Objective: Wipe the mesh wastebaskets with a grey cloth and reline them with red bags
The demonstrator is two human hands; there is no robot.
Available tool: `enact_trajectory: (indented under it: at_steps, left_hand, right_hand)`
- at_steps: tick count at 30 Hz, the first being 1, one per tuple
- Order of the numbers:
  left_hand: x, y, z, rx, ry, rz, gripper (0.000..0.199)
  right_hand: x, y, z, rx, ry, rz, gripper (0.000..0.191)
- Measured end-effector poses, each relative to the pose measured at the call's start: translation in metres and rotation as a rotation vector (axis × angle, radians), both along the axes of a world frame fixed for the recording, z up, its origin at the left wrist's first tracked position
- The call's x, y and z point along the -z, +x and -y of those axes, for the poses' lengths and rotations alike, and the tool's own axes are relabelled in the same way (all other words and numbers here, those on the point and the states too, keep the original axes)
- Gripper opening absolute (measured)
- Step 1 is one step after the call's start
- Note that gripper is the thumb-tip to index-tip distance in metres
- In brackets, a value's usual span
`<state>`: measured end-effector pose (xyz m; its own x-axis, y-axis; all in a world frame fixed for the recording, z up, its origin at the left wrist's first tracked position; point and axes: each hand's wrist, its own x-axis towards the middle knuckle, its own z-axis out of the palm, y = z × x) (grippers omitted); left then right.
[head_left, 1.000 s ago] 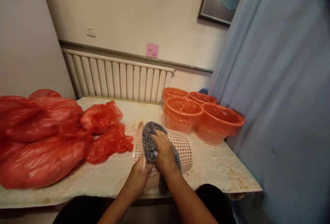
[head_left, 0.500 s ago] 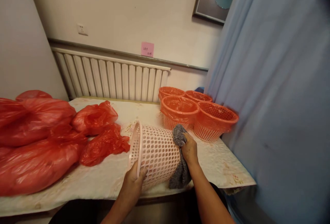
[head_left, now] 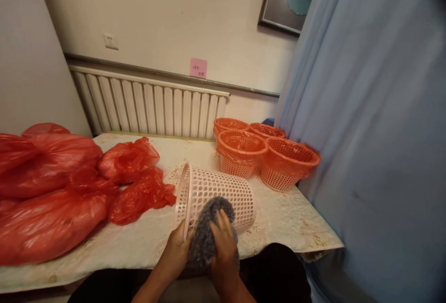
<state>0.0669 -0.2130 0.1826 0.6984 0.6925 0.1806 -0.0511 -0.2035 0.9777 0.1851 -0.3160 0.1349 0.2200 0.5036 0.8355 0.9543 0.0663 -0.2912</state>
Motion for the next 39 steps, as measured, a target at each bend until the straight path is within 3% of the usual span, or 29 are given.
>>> enact_trajectory:
  at_steps: [5,14,19,27,31,35,39]
  left_hand:
    - [0.003,-0.005,-0.003,0.021,0.045,0.060,0.035]
    - [0.014,-0.012,-0.011,0.026,0.124,0.005,0.024]
    - [0.020,-0.015,-0.014,0.052,0.153,-0.005,0.028]
    - [0.048,-0.021,-0.019,0.031,0.205,-0.082,0.037]
    - [0.056,-0.026,-0.014,0.057,0.202,-0.090,0.035]
    - [0.043,-0.024,-0.010,0.118,0.123,-0.074,0.031]
    - [0.010,-0.009,-0.009,0.017,-0.017,0.029,0.037]
  right_hand:
    - [-0.024,-0.020,-0.012,-0.103,-0.002,0.073,0.040]
    - [-0.040,-0.016,-0.032,-0.140,-0.029,0.113,0.037]
    - [-0.056,-0.014,-0.044,-0.170,-0.048,0.125,0.038]
    - [-0.097,-0.005,-0.059,-0.193,-0.138,0.045,0.038]
    - [-0.108,0.000,-0.066,-0.189,-0.155,-0.005,0.039]
    - [-0.103,-0.003,-0.065,-0.143,-0.142,-0.016,0.042]
    - [-0.100,-0.008,-0.056,-0.116,-0.153,0.001,0.039]
